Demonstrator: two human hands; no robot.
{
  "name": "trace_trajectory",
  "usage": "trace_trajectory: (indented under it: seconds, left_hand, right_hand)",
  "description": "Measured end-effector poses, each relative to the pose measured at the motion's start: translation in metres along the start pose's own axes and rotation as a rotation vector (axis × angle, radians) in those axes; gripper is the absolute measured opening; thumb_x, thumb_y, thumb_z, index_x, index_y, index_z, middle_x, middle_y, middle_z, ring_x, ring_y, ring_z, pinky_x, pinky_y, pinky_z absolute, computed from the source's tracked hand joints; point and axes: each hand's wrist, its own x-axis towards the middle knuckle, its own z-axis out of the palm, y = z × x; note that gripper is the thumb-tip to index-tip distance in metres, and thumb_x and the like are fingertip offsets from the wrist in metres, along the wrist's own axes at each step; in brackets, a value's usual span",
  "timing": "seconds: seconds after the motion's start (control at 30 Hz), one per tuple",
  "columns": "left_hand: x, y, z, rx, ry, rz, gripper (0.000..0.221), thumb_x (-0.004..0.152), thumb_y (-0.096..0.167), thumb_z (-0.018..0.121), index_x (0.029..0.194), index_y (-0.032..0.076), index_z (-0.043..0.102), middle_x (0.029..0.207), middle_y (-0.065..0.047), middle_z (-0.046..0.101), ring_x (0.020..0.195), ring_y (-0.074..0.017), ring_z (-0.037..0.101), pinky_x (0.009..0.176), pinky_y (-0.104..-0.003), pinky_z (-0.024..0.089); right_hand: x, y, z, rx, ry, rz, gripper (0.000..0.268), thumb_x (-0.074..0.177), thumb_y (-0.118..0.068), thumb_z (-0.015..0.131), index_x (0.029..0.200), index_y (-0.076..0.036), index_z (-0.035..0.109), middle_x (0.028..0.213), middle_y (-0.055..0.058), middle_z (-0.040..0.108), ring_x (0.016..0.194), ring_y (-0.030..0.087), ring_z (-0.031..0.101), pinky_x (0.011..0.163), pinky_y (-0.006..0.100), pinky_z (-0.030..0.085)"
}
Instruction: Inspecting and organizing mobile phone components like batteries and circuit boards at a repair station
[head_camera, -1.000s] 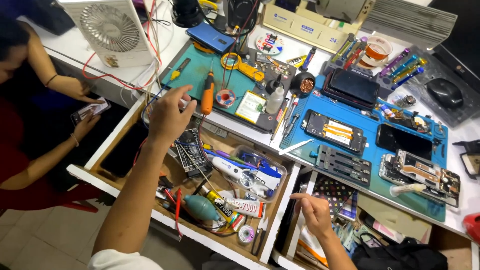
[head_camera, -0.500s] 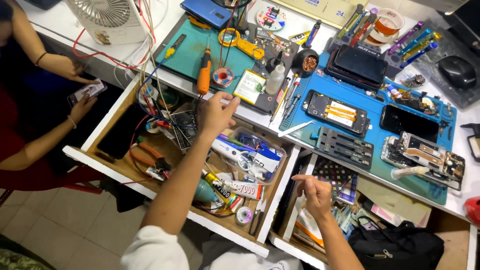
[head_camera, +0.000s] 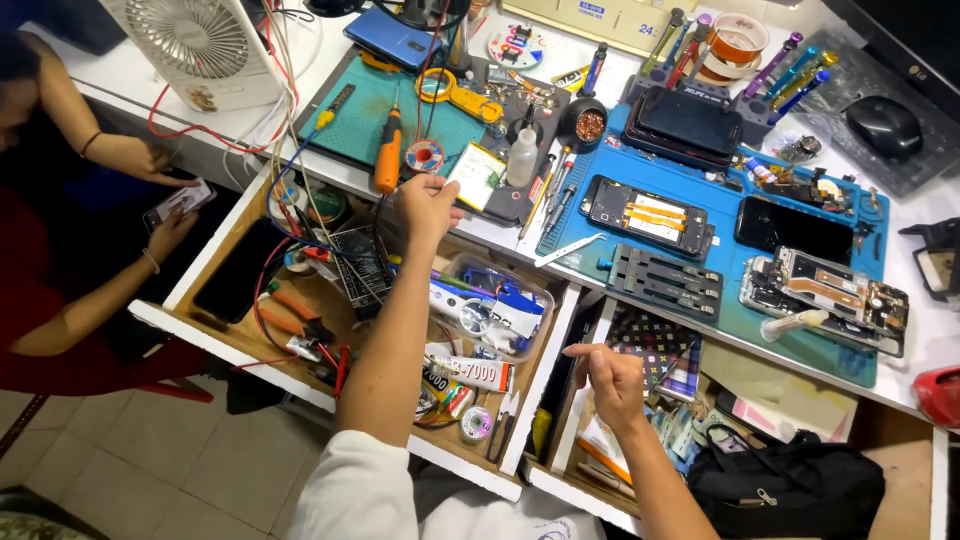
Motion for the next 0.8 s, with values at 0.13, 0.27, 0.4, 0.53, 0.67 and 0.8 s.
trace_trajectory:
  seconds: [0.13, 0.27, 0.4, 0.53, 0.67, 0.8]
  left_hand:
    - [-0.012, 0.004, -0.007, -0.103, -0.018, 0.013, 0.038, 0.093, 0.013, 0.065, 0.118, -0.015, 0.057, 0.093, -0.028, 0.069, 0.066, -0.0374, 0.075, 0.055, -0.038, 0.069]
    - [-0.052, 0.028, -0.033, -0.144, -0.012, 0.113, 0.031, 0.099, 0.014, 0.057, 0.115, -0.013, 0.053, 0.091, -0.027, 0.07, 0.073, -0.0364, 0.076, 0.064, -0.035, 0.069]
    - [-0.116, 0.02, -0.041, -0.241, -0.002, 0.21, 0.021, 0.102, 0.013, 0.054, 0.109, -0.006, 0.052, 0.088, -0.024, 0.067, 0.073, -0.0338, 0.077, 0.06, -0.033, 0.07]
    - [-0.197, -0.022, -0.025, -0.52, -0.274, -0.132, 0.015, 0.1, 0.011, 0.063, 0.101, -0.001, 0.053, 0.083, -0.017, 0.064, 0.07, -0.0324, 0.076, 0.064, -0.038, 0.068]
    - [-0.235, -0.049, -0.037, -0.299, -0.732, -0.292, 0.026, 0.098, 0.011, 0.071, 0.114, -0.002, 0.056, 0.104, -0.019, 0.069, 0.084, -0.029, 0.076, 0.074, -0.036, 0.068]
    - [-0.171, -0.055, -0.1, -0.148, -0.442, 0.016, 0.025, 0.077, 0.001, 0.081, 0.1, 0.007, 0.072, 0.093, -0.007, 0.066, 0.092, -0.0148, 0.06, 0.082, -0.031, 0.051]
  right_hand:
    - [-0.003, 0.002, -0.001, 0.003, -0.012, -0.005, 0.045, 0.106, -0.025, 0.039, 0.1, -0.005, 0.079, 0.044, -0.001, 0.06, 0.034, 0.007, 0.043, 0.037, 0.02, 0.039]
    - [0.0, -0.005, 0.001, 0.023, -0.029, 0.032, 0.045, 0.106, -0.024, 0.039, 0.099, -0.005, 0.079, 0.046, 0.001, 0.062, 0.035, 0.009, 0.047, 0.038, 0.022, 0.042]
    - [0.004, -0.02, 0.017, 0.084, -0.06, 0.192, 0.044, 0.105, -0.03, 0.041, 0.105, -0.007, 0.079, 0.059, 0.005, 0.073, 0.046, 0.012, 0.063, 0.049, 0.025, 0.051]
    - [-0.011, 0.004, 0.04, 0.555, 0.022, 0.455, 0.052, 0.103, -0.029, 0.047, 0.147, -0.002, 0.049, 0.128, 0.017, 0.067, 0.107, 0.022, 0.065, 0.088, 0.038, 0.054]
    - [-0.004, -0.019, 0.047, 0.755, 0.078, 0.612, 0.046, 0.103, -0.032, 0.043, 0.139, -0.008, 0.056, 0.129, 0.016, 0.069, 0.111, 0.024, 0.069, 0.086, 0.042, 0.059]
    - [0.002, -0.017, 0.031, 0.903, 0.161, 0.582, 0.046, 0.098, -0.027, 0.046, 0.136, -0.001, 0.052, 0.135, 0.033, 0.062, 0.117, 0.046, 0.066, 0.096, 0.061, 0.053]
